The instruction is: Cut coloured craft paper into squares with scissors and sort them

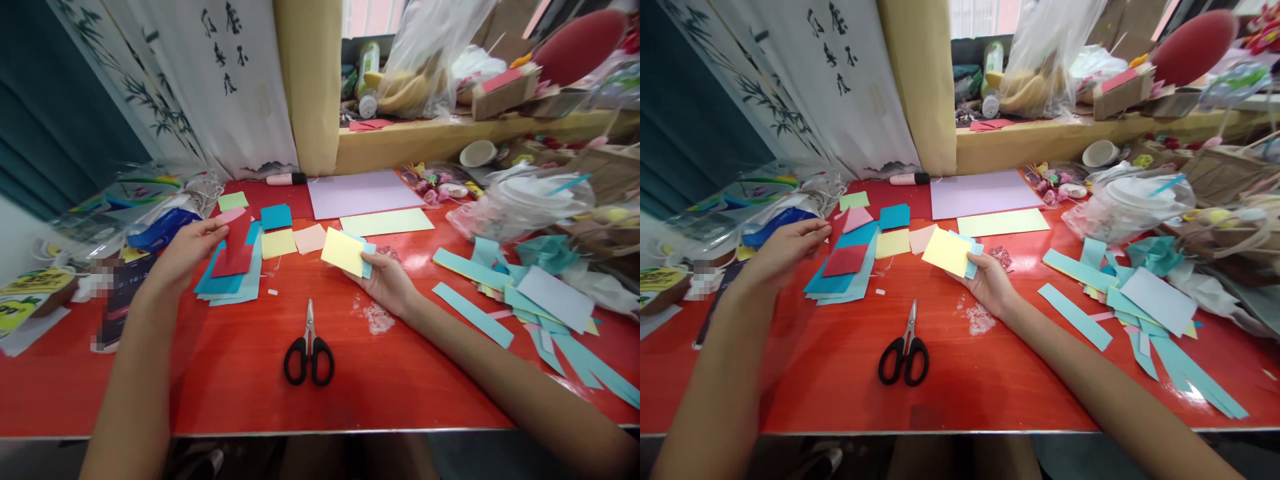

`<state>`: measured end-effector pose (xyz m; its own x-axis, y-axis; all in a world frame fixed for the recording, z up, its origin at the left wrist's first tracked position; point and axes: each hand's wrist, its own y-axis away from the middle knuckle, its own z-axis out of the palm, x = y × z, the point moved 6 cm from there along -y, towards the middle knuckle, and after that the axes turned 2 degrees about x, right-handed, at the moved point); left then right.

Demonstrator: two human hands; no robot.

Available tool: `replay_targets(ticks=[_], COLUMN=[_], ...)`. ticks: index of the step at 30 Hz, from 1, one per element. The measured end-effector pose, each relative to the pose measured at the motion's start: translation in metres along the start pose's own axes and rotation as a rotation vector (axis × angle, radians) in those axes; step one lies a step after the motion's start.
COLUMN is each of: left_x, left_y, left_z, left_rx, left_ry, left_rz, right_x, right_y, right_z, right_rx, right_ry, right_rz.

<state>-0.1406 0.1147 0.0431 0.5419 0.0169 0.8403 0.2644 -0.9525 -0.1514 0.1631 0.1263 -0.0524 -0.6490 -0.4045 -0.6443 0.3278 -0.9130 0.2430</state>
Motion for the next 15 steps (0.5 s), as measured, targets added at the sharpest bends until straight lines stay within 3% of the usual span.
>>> replay_targets(ticks=[3,7,12,15], left_x=[-0.044,-0.065,-0.049,-0.017], left_y=[-0.017,-0.025,-0.021,-0.008], left_z=[-0.014,-0.017,-0.024,0.001], left_rx=[0.033,0.034,0.239,0.281], left_ry=[-0.110,-0.311,-0.409,-0.355], left_rz=[-0.080,-0.020,0.016,0.124], right_x=[0.000,0.000,0.001,0.002], right_y=[0.000,0.000,0.004,0.008], right_z=[-0.001,-0.001,0.001,0.005], right_rx=[0.013,0.009,0.011,0.003], right_ry=[0.014,0.018,0.059,0.130], right_rz=[-0.011,-0.012,-0.085,-0.154])
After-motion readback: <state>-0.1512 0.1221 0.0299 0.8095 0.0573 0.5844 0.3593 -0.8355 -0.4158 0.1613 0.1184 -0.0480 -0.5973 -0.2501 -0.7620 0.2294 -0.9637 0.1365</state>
